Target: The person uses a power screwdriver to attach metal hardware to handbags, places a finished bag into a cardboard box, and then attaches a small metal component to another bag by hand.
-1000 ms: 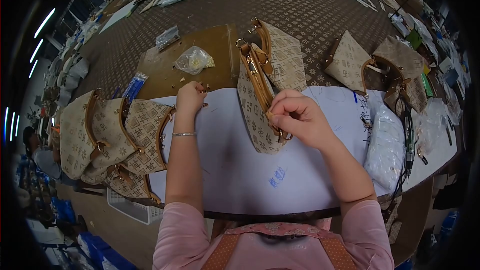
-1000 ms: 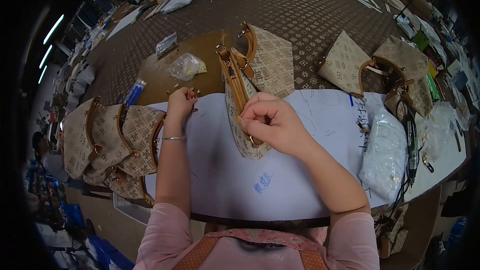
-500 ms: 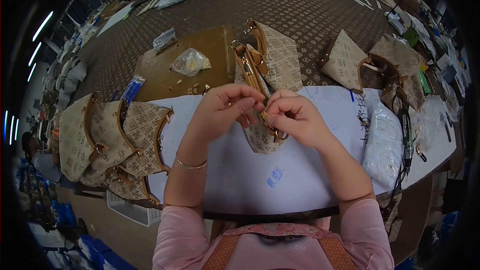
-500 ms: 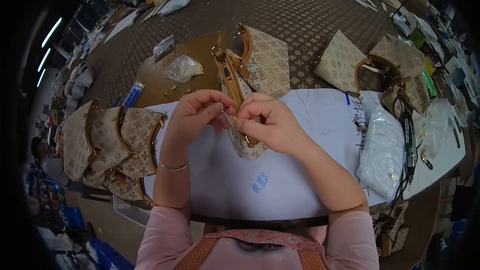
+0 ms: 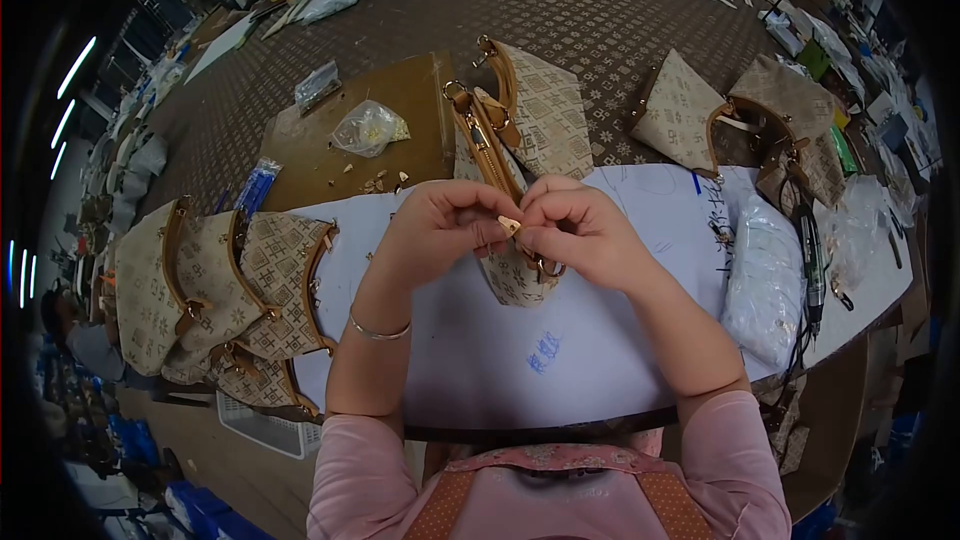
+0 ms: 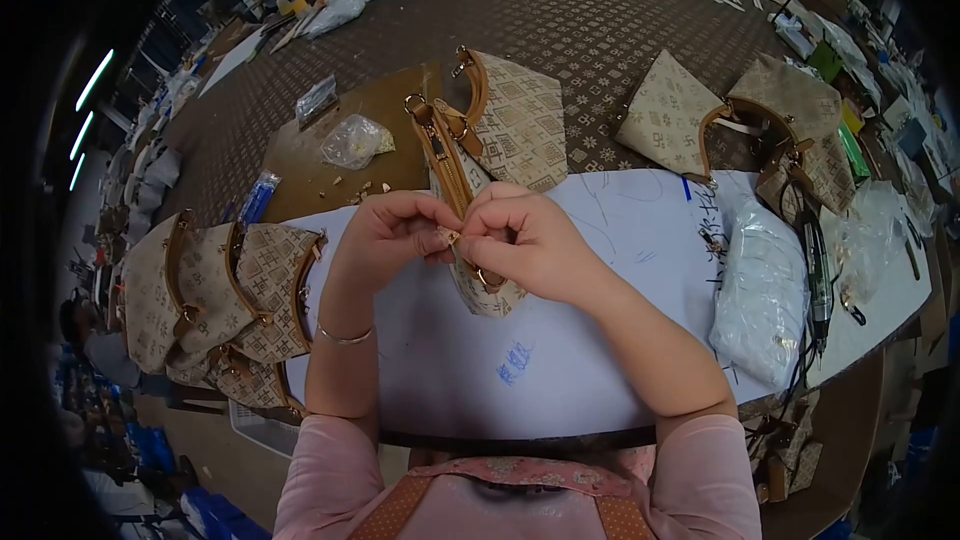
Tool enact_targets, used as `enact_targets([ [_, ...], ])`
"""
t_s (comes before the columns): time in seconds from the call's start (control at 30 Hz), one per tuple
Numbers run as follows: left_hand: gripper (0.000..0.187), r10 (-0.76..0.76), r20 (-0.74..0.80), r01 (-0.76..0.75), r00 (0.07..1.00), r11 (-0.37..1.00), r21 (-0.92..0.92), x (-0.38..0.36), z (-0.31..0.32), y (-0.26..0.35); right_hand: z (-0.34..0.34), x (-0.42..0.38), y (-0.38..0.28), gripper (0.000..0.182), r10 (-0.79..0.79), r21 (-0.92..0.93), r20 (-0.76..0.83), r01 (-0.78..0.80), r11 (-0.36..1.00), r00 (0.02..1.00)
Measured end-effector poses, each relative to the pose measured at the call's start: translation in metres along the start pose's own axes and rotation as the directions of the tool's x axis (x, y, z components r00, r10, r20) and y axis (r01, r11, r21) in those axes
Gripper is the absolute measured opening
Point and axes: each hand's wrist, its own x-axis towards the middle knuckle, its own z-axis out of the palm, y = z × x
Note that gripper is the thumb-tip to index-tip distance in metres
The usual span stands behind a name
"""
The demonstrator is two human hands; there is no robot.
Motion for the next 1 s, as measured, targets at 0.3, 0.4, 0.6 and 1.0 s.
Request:
enact_targets([
  [0.3, 0.013, 0.064, -0.039, -0.060, 0.997, 0.994, 0.093, -0.002, 0.010, 0.003, -0.009, 0.001, -0.001, 0.008, -0.008, 0.025, 0.057, 0.007, 1.000, 0.998],
  [0.4, 0.014, 0.071, -0.053, -0.065, 0.996, 0.992, 0.108, -0.003, 0.013, 0.003, -0.012, 0.003, 0.002, 0.009, -0.011, 0.017, 0.099, 0.009, 1.000, 0.995],
  [0.6, 0.016, 0.154, -0.071, -0.137, 0.986, 0.970, 0.199, -0.002, 0.017, -0.002, -0.008, 0.001, 0.003, 0.011, 0.033, 0.070, 0.036, -0.036, 0.997, 0.999],
  [1.0, 0.035, 0.095, -0.066, -0.068, 0.993, 0.942, 0.328, -0.012, 0.031, 0.016, -0.028, 0.005, 0.007, 0.014, -0.039, 0.072, 0.192, 0.025, 0.997, 0.981],
])
